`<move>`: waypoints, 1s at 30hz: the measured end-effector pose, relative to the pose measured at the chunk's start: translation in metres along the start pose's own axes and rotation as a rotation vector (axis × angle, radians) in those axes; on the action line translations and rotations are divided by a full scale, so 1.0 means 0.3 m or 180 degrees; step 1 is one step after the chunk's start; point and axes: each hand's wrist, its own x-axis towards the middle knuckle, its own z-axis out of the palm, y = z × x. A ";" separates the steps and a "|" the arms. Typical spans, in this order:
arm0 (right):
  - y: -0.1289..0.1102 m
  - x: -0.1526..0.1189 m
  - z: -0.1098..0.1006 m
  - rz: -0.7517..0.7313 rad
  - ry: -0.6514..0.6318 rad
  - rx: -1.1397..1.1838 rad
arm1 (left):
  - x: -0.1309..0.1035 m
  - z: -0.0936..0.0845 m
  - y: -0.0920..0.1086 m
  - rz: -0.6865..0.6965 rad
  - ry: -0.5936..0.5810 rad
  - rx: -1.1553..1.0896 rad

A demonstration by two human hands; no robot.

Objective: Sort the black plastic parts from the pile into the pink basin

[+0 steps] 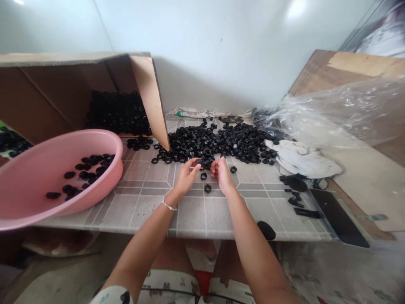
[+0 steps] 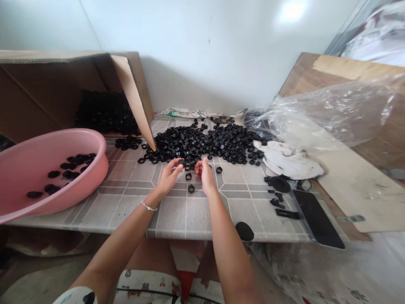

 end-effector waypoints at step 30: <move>-0.001 0.011 -0.020 -0.0074 -0.0148 0.0071 | 0.056 -0.232 0.213 -0.0251 0.0330 -0.1753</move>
